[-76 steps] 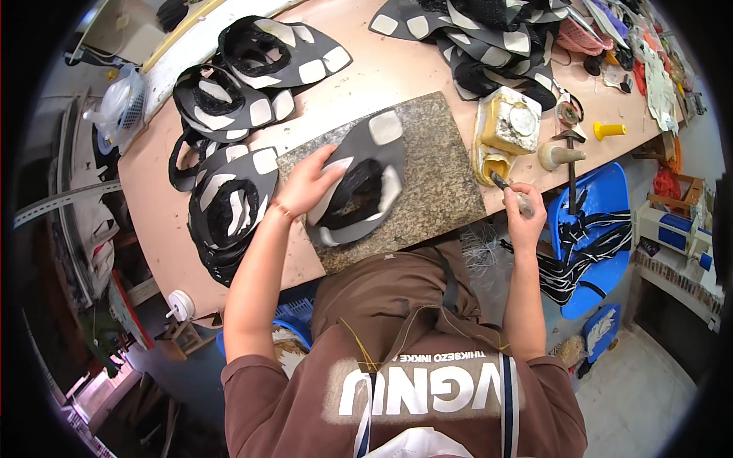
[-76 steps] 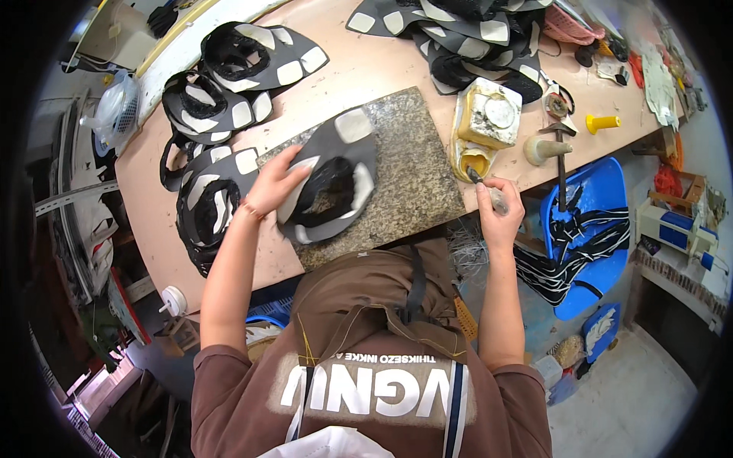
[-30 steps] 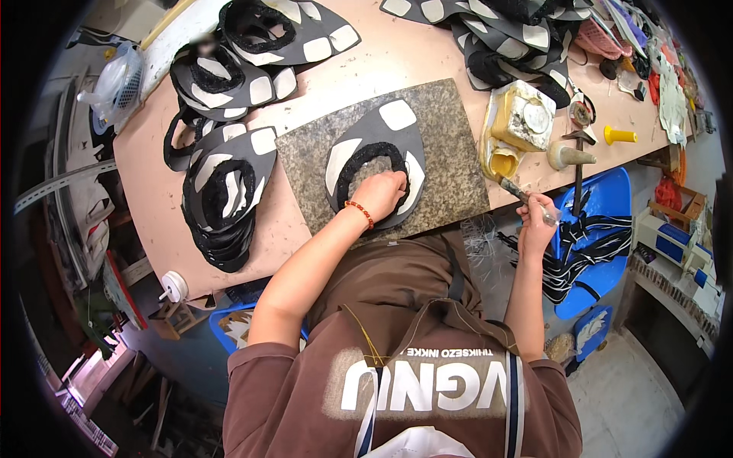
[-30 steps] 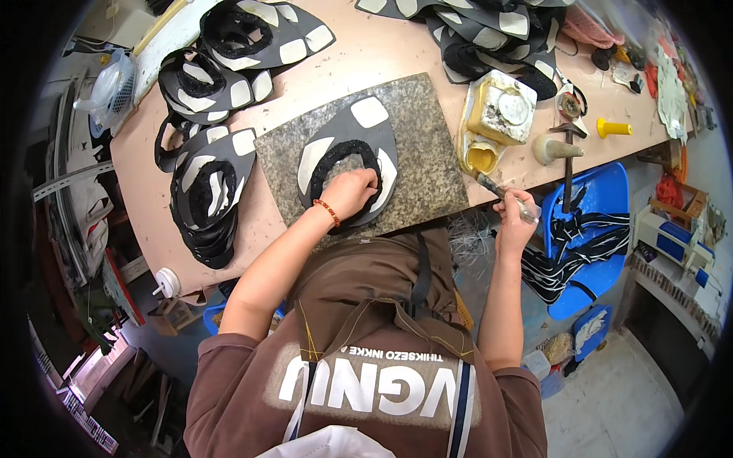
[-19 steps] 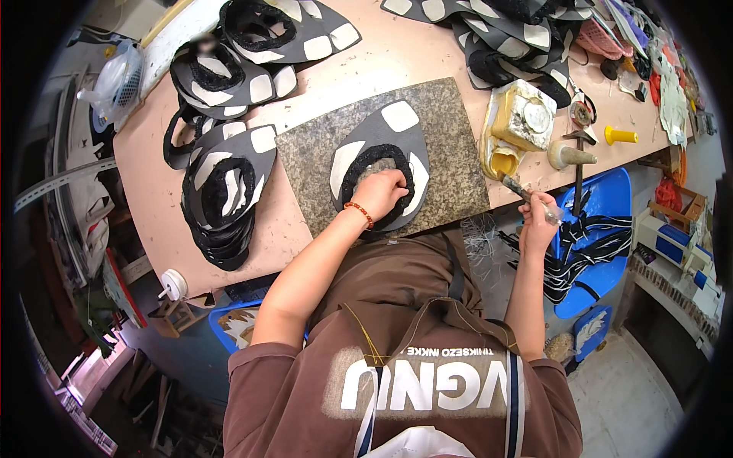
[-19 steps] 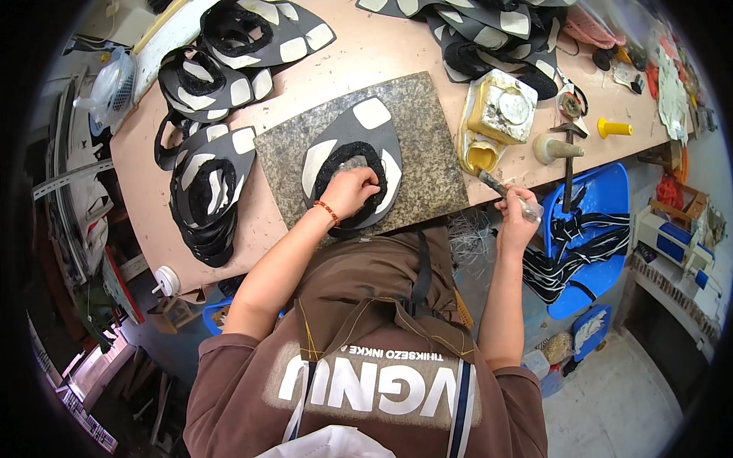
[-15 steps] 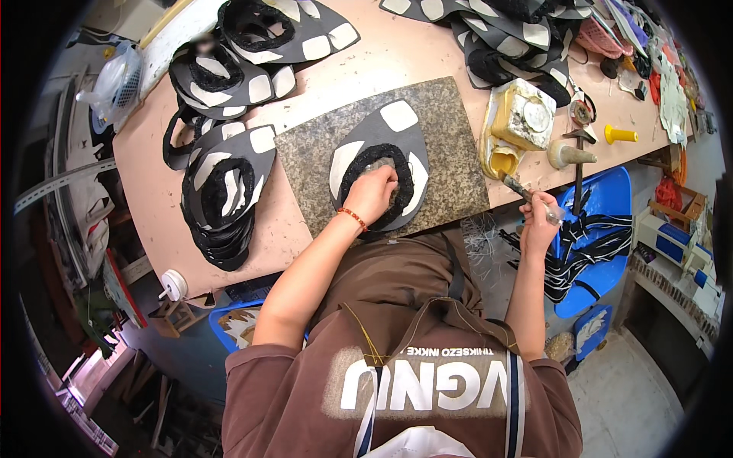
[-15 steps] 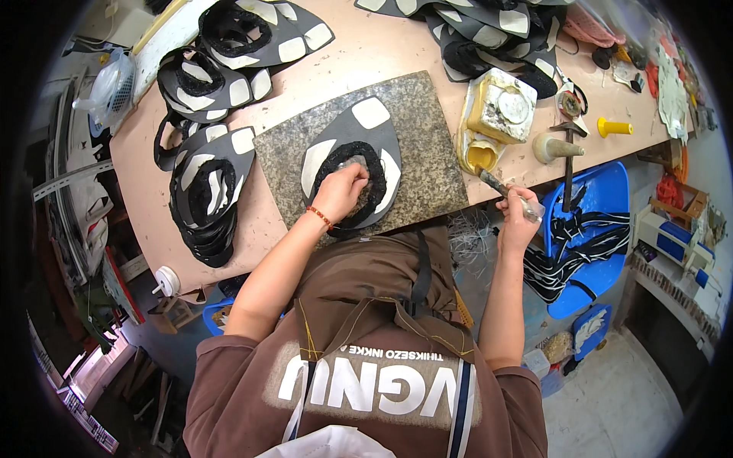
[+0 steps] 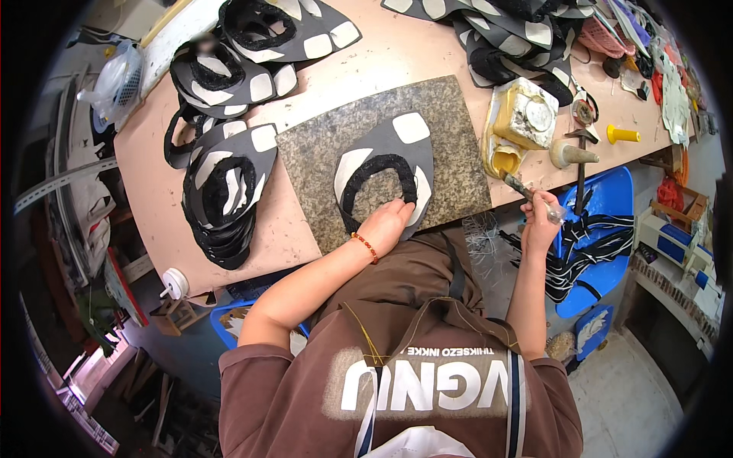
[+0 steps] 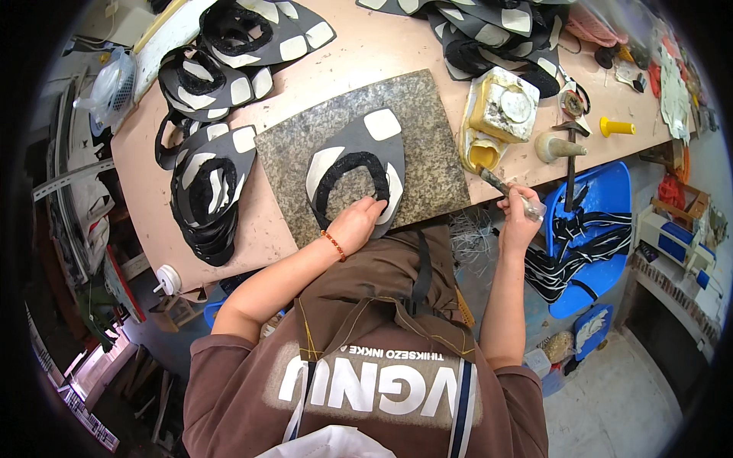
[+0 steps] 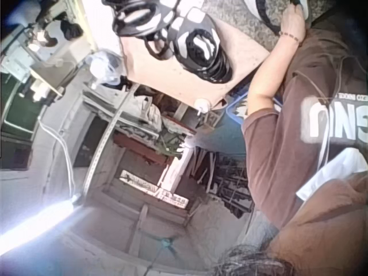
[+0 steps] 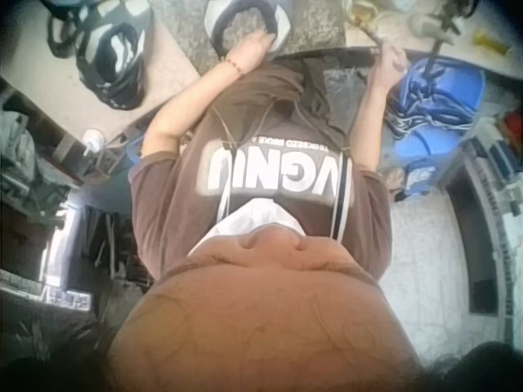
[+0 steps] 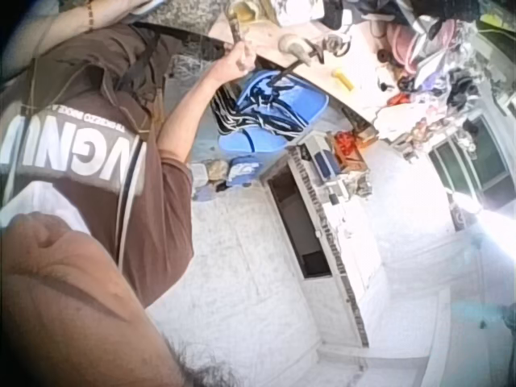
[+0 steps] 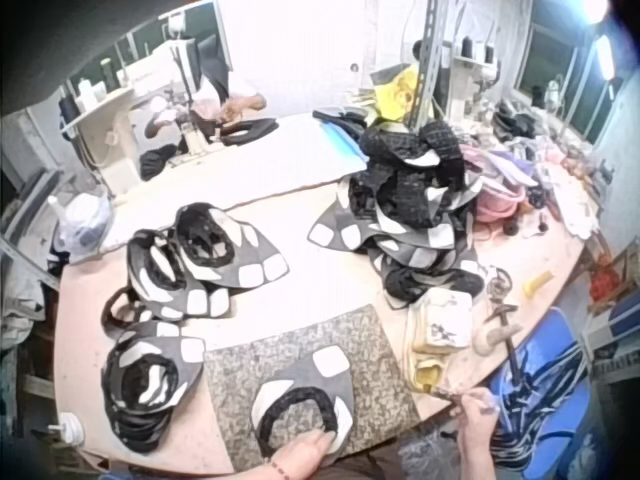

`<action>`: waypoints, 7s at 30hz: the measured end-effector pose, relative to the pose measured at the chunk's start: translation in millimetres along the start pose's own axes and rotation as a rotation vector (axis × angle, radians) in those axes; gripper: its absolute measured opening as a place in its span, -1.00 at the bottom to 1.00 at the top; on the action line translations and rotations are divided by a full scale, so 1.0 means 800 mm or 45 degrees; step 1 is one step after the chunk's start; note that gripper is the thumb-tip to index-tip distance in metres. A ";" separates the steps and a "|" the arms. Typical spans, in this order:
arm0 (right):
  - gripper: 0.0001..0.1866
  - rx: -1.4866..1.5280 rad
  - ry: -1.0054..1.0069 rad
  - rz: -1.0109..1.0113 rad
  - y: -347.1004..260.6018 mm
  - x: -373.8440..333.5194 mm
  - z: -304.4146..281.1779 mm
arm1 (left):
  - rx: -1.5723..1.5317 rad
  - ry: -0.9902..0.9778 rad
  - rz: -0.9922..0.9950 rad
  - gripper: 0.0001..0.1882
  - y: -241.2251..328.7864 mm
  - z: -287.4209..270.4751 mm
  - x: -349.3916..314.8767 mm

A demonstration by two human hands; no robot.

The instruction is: The recorder is applying glue to the edges and surfaces of black and white shoe upper components using a small brush.

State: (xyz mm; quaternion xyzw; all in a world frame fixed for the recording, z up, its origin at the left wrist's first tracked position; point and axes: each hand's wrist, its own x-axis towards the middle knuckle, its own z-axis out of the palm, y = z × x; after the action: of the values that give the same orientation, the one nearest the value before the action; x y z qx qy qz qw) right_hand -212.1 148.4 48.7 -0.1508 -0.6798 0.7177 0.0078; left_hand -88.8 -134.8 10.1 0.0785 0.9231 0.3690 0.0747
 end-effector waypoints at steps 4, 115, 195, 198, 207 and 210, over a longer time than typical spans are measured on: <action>-0.93 -0.021 0.022 0.005 -0.002 0.000 -0.007 | -0.039 -0.038 -0.106 -0.81 0.008 -0.022 -0.004; -0.84 -0.945 -1.088 -0.895 0.003 -0.016 0.163 | -0.026 -0.031 -0.673 -0.28 -0.088 -0.098 0.082; -0.92 -0.887 -0.336 -0.607 -0.033 0.020 0.002 | -0.153 0.263 -1.233 -0.19 0.000 -0.028 -0.037; -0.94 -0.074 -0.530 0.203 -0.027 0.032 -0.011 | -0.534 0.270 -1.462 -0.38 0.004 -0.045 -0.018; -0.88 -0.087 -1.317 0.220 -0.032 -0.003 0.152 | -0.734 0.637 -1.447 -0.65 -0.033 -0.047 0.013; -0.84 -0.414 -1.482 -0.190 -0.009 -0.032 0.217 | -0.278 0.619 -1.414 -0.71 -0.046 -0.025 0.011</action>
State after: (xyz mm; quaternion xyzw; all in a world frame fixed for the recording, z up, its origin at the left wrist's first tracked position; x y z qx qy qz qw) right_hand -228.3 -26.0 66.5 0.3151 -0.6821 0.5670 -0.3377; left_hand -104.3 -172.7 -2.0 -0.5086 0.7736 0.3745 0.0506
